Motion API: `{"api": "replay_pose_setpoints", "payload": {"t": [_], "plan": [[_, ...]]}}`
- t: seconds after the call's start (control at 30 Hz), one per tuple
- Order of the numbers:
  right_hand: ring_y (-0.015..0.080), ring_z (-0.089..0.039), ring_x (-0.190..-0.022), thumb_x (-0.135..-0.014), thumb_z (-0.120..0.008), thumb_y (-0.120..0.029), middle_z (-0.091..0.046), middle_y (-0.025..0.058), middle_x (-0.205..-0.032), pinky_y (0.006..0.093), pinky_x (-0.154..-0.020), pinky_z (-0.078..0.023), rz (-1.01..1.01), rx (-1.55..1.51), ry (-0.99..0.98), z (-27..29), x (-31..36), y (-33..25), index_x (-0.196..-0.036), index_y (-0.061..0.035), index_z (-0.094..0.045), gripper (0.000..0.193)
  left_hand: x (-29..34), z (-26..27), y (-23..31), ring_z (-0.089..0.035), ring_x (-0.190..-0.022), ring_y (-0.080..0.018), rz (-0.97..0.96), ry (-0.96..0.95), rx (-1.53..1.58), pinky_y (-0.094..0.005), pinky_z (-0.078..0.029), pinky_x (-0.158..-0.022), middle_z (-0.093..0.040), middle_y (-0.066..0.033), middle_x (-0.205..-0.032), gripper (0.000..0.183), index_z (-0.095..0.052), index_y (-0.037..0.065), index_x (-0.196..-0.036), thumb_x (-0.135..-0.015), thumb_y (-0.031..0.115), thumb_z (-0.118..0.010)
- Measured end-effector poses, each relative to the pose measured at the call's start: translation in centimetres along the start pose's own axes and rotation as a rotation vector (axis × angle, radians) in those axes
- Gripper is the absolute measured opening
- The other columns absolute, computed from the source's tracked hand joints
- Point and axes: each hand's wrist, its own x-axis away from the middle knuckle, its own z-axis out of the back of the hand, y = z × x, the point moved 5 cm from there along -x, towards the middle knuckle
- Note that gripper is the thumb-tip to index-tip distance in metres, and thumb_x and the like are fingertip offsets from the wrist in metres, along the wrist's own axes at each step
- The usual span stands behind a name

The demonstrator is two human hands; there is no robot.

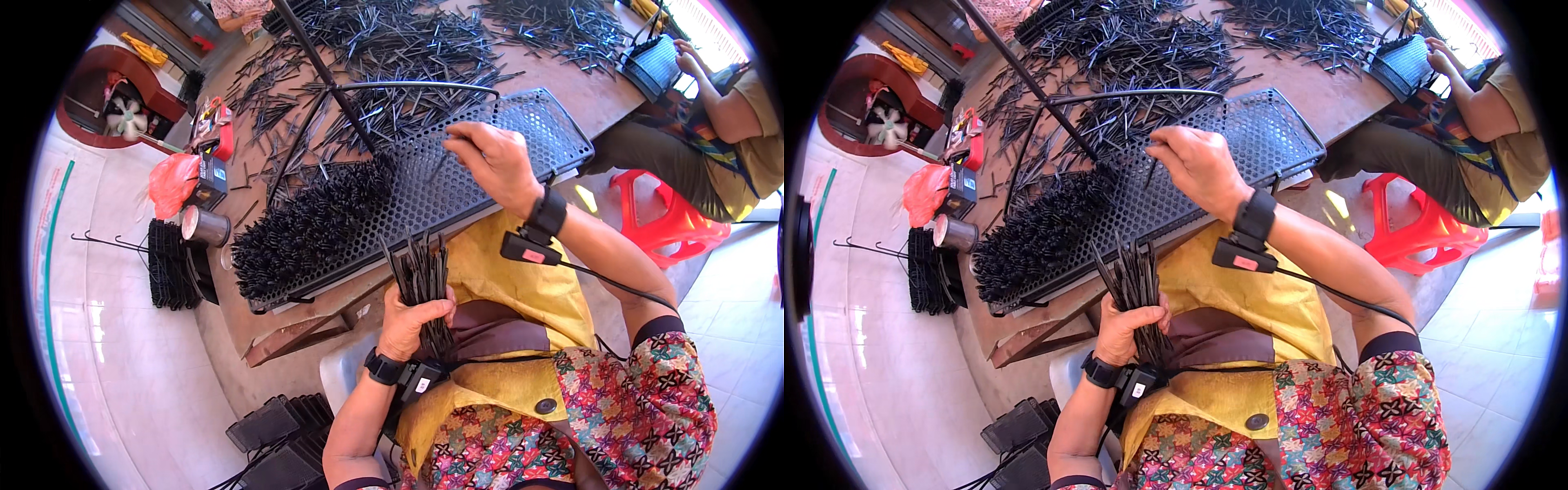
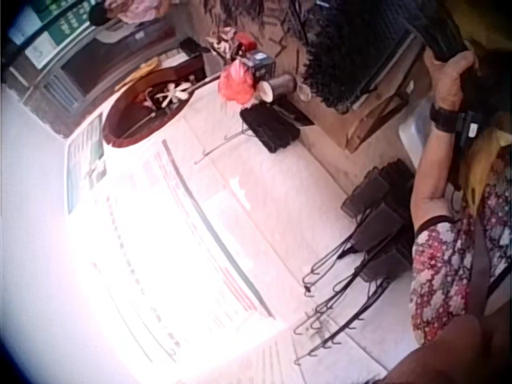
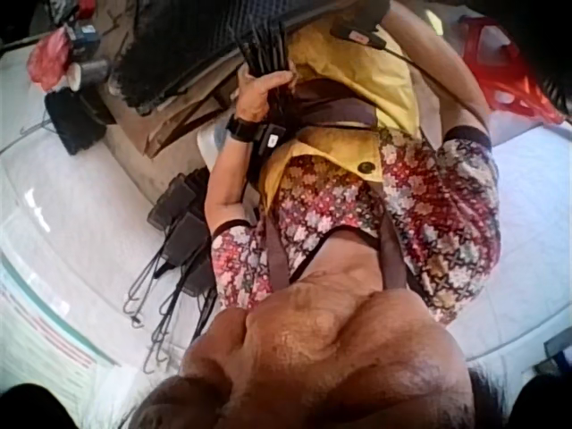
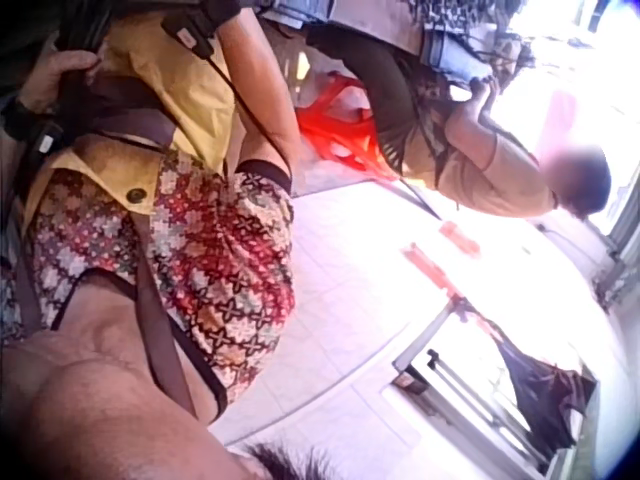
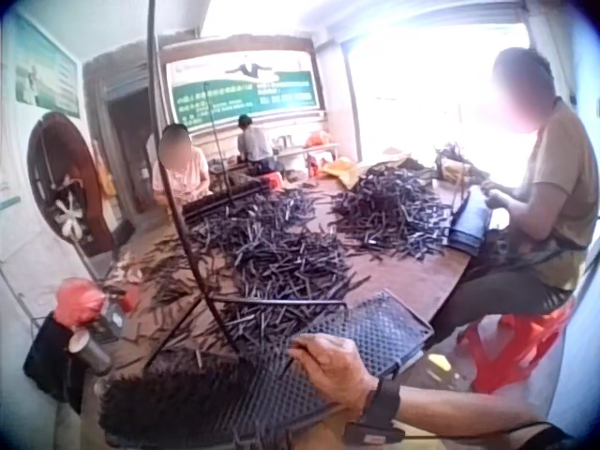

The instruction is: The person inserts black plastic strips into the holes of a metal mesh tray by hand. They pick up individual strips from a bundle, thread them through the mesh, and later gather the strips and move the tray to the side.

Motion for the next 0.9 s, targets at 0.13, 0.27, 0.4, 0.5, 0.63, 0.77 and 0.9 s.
{"api": "replay_pose_setpoints", "payload": {"t": [0.13, 0.27, 0.4, 0.5, 0.63, 0.77, 0.9], "plan": [[0.0306, -0.062, -0.067, -0.077, -0.065, -0.009, -0.062, 0.0142, -0.073, 0.0345, -0.06, -0.05, 0.053, 0.002, 0.031, -2.2, -2.4, 1.3, -0.084, -0.0011, -0.059, 0.012, -1.4, 0.1, 0.6, -0.057, -0.058, -0.0178, 0.018, 0.01, -0.026, -0.0295, -0.047, -0.053, -0.058, -0.0096, -0.072, 0.025, -0.054, 0.0, -0.089, -0.067, -0.002, -0.066], [0.032, -0.061, -0.065, -0.077, -0.065, -0.008, -0.06, 0.0148, -0.07, 0.036, -0.057, -0.049, 0.117, -0.018, 0.039, -3.9, -3.6, 2.0, -0.084, -0.0011, -0.058, 0.012, -2.4, 0.3, 0.6, -0.056, -0.057, -0.0173, 0.015, 0.002, -0.033, -0.0292, -0.047, -0.053, -0.058, -0.0092, -0.072, 0.026, -0.054, 0.0, -0.09, -0.067, -0.002, -0.067], [0.0337, -0.059, -0.065, -0.075, -0.063, -0.004, -0.059, 0.0148, -0.068, 0.038, -0.056, -0.048, 0.202, 0.013, -0.033, -5.1, -4.0, 2.3, -0.08, -0.0008, -0.057, 0.009, -2.2, 0.3, 0.4, -0.057, -0.057, -0.0173, 0.025, -0.001, -0.023, -0.0291, -0.047, -0.053, -0.058, -0.0093, -0.072, 0.028, -0.054, 0.0, -0.091, -0.067, -0.002, -0.068], [0.0347, -0.058, -0.064, -0.069, -0.06, 0.0, -0.057, 0.0145, -0.065, 0.0407, -0.057, -0.047, 0.294, 0.023, -0.148, -6.0, -4.3, 2.0, -0.076, -0.001, -0.054, 0.009, -2.1, 0.6, 0.3, -0.056, -0.058, -0.0153, 0.038, -0.013, -0.01, -0.0275, -0.047, -0.052, -0.059, -0.0085, -0.073, 0.027, -0.054, 0.0, -0.092, -0.069, -0.001, -0.067], [0.0357, -0.057, -0.066, -0.062, -0.057, 0.0, -0.057, 0.0151, -0.066, 0.0431, -0.059, -0.046, 0.343, 0.129, -0.358, -7.9, -4.8, 2.3, -0.073, -0.0006, -0.052, 0.012, -2.1, 1.0, 0.3, -0.057, -0.058, -0.014, 0.065, -0.014, -0.015, -0.0264, -0.048, -0.053, -0.06, -0.0076, -0.074, 0.026, -0.055, 0.001, -0.092, -0.07, -0.001, -0.067], [0.0348, -0.057, -0.068, -0.07, -0.057, -0.002, -0.057, 0.0162, -0.069, 0.0403, -0.062, -0.047, 0.324, 0.334, -0.568, -9.0, -4.5, 2.3, -0.091, 0.0031, -0.054, 0.021, -2.1, 1.0, 0.6, -0.057, -0.06, -0.014, 0.072, -0.046, -0.027, -0.0261, -0.048, -0.053, -0.06, -0.0071, -0.076, 0.031, -0.054, 0.001, -0.098, -0.07, -0.002, -0.067], [0.0334, -0.058, -0.063, -0.085, -0.059, -0.022, -0.056, 0.0188, -0.067, 0.0393, -0.056, -0.046, 0.181, 0.269, -0.49, -6.7, -4.2, 1.3, -0.102, 0.0053, -0.049, 0.033, -1.9, 1.0, 1.1, -0.058, -0.061, -0.0137, 0.063, -0.045, 0.003, -0.0258, -0.048, -0.053, -0.061, -0.0072, -0.078, 0.038, -0.052, 0.0, -0.104, -0.07, -0.002, -0.069]]}}
